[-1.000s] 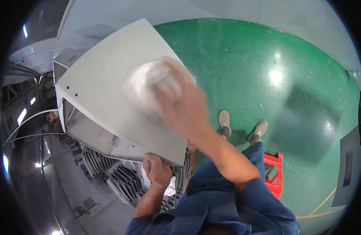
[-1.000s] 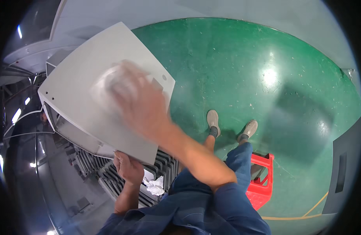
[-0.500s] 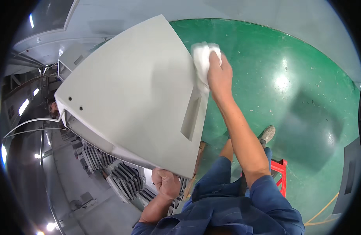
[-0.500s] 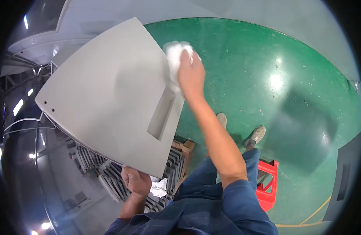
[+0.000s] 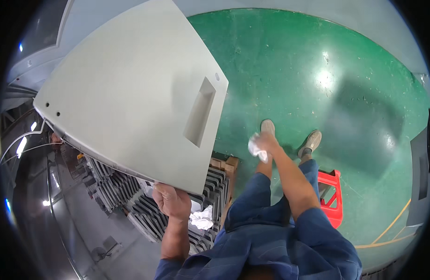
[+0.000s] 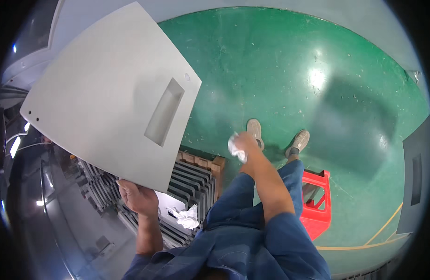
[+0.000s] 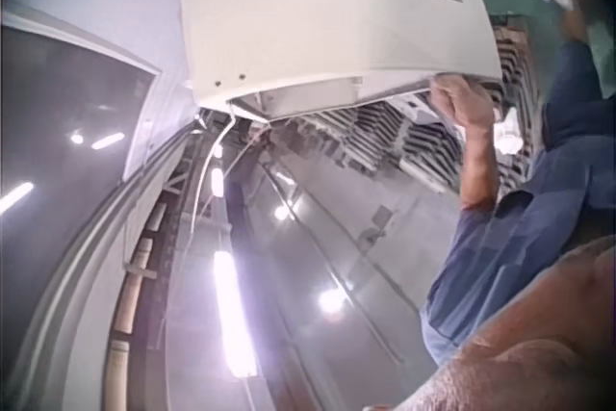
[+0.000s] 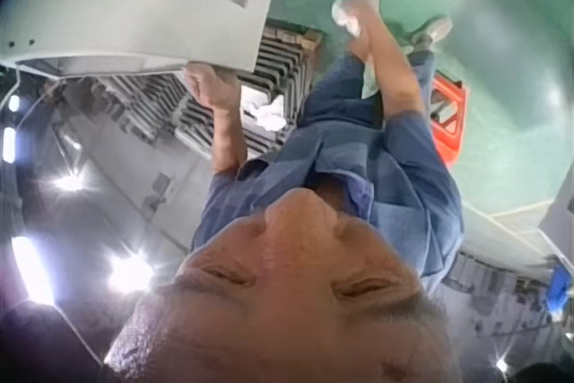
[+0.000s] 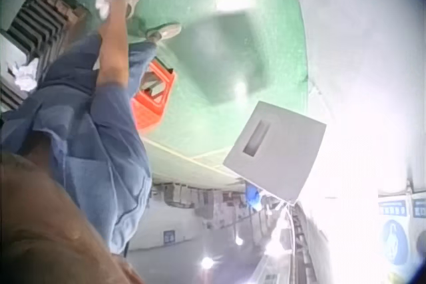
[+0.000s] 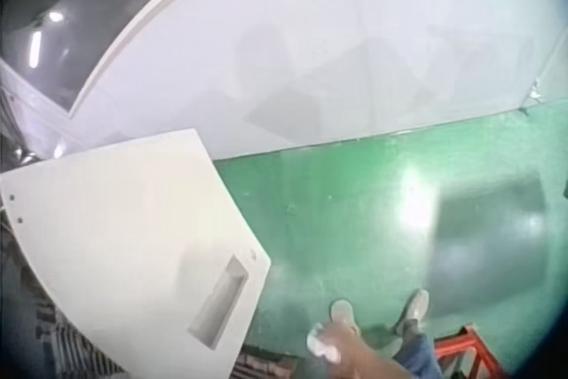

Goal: Cleaning and wiping down white metal enclosures with a cloth.

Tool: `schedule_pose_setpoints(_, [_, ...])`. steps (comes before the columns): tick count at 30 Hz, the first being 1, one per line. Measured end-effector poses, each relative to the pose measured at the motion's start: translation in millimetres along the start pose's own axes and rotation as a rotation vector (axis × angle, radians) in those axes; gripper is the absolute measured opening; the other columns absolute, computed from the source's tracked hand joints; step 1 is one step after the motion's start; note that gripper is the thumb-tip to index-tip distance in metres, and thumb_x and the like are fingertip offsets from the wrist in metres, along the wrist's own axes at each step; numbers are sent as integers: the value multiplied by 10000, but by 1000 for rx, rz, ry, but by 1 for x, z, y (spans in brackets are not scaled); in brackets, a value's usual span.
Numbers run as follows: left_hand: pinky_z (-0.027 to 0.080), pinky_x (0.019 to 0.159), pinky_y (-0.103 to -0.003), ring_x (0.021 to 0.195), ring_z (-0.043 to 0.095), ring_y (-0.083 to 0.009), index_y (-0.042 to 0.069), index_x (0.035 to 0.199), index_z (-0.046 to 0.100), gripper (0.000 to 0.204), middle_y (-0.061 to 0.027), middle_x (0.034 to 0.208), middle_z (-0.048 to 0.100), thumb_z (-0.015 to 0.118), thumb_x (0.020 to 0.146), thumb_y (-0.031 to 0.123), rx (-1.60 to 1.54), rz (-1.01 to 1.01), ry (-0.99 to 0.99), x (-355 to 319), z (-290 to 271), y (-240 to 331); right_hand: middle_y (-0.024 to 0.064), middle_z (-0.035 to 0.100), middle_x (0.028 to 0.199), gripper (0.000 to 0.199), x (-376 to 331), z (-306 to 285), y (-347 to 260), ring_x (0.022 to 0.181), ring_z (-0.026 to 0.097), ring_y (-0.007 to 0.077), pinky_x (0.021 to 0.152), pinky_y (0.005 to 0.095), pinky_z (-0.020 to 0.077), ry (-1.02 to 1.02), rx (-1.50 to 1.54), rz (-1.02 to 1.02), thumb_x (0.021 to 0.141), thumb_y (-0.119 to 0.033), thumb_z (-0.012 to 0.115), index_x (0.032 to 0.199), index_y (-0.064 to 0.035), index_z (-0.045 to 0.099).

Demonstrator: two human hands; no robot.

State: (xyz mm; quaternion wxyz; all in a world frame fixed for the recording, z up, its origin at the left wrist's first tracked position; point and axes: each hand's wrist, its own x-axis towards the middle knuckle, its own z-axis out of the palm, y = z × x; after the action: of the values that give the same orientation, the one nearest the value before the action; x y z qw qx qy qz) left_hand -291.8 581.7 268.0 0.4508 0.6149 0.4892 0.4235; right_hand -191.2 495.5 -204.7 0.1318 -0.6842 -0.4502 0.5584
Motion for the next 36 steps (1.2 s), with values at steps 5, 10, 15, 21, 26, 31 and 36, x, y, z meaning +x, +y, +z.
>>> schedule_pose_setpoints(5, [448,667,-302,737,562,-193,-52,1003,593,321,-104,855,614,412,1057,207,693,387,22,13,-6,-5,208,669,1051,374,-102,6,9,921,664,258,791,369,508,205,280,255,937,-229,545,1195,31,618])
schedule_pose_setpoints(10, [452,755,-298,793,570,-157,-47,956,597,376,-87,864,628,382,1062,242,9,4,78,26,-2,5,152,669,1015,340,-169,-193,-229,844,626,239,765,339,500,763,1123,-184,938,-189,586,1194,34,595])
schedule_pose_setpoints(15, [493,834,-327,910,617,-187,-77,1161,581,332,-136,1030,646,444,1038,199,783,441,-91,41,-43,0,197,665,1090,395,-117,-150,-274,898,651,402,772,444,540,986,534,-442,877,-192,603,1246,-52,599])
schedule_pose_setpoints(21, [493,848,-354,933,604,-197,-74,1223,559,428,-136,1097,627,401,1050,285,229,184,-110,44,-56,-7,229,683,1029,374,-19,-209,-182,985,662,330,790,413,542,160,212,30,905,-274,546,1142,2,630])
schedule_pose_setpoints(26, [493,795,-303,955,599,-196,-54,1219,550,524,-122,1102,615,355,1054,403,443,119,-87,59,-111,-34,112,654,1151,492,-128,-222,-126,964,659,188,783,337,554,168,1440,1,924,-349,601,1233,34,589])
schedule_pose_setpoints(31, [469,839,-344,975,575,-228,-90,1206,527,492,-150,1116,578,374,1043,348,312,-47,-112,89,-123,-46,84,657,1177,415,-243,-159,-38,980,679,195,823,350,592,142,2358,-48,1019,-349,490,1295,-46,555])
schedule_pose_setpoints(36, [463,847,-347,1013,544,-225,-61,1281,493,520,-133,1151,545,389,1036,386,429,-139,-60,113,-113,-35,110,659,1175,440,-351,-122,-15,1008,679,216,900,361,565,202,2376,-13,934,-227,646,1307,-24,531])
